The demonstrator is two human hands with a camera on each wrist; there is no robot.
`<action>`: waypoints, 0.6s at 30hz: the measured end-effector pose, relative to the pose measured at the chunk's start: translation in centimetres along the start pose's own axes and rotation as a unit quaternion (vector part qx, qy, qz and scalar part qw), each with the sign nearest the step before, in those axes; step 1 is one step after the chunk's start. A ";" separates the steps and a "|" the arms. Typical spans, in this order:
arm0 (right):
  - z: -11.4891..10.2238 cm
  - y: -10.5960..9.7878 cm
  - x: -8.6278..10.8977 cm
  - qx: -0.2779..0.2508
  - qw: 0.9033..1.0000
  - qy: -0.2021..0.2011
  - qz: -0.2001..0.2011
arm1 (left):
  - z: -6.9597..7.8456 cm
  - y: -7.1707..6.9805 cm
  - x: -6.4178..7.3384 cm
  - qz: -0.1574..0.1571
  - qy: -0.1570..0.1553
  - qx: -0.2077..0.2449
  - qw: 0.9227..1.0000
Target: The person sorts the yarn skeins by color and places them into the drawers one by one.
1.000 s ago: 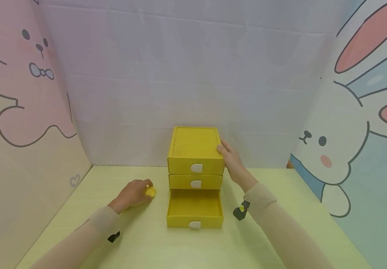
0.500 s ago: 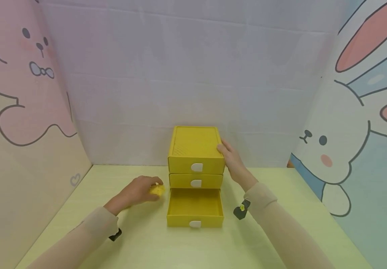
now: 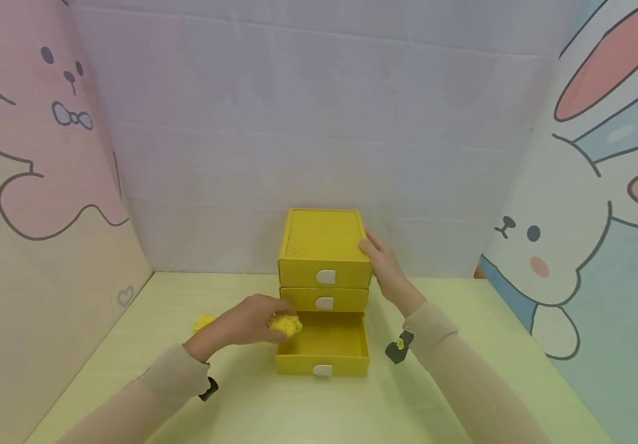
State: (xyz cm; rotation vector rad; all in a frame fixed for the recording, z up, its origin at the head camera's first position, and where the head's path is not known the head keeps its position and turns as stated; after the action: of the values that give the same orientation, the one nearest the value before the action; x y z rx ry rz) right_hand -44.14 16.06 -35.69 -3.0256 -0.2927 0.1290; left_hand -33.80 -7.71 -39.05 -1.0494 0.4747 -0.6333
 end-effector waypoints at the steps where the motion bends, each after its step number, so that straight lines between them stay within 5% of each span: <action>1: 0.0 0.0 0.0 -0.001 1.000 -0.001 -0.001 | 0.3 0.3 -0.3 -0.001 0.003 -0.001 1.000; 18: -0.1 0.1 0.0 -0.004 1.000 -0.005 -0.002 | 5.1 5.8 -6.3 -0.023 0.064 -0.046 0.997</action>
State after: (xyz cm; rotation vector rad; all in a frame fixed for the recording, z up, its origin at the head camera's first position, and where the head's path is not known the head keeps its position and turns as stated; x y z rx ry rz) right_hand -44.07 15.94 -35.59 -3.0335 -0.2995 0.1418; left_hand -33.68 1.88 -41.67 -1.1131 0.5959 -0.7280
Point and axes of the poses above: each hand's wrist, its own x-axis away from the middle knuckle, its own y-axis out of the palm, z = x × y, the point moved 10 cm from there along -x, towards the middle knuckle, and after that the axes turned 3 degrees about -z, right-handed, at the moved point
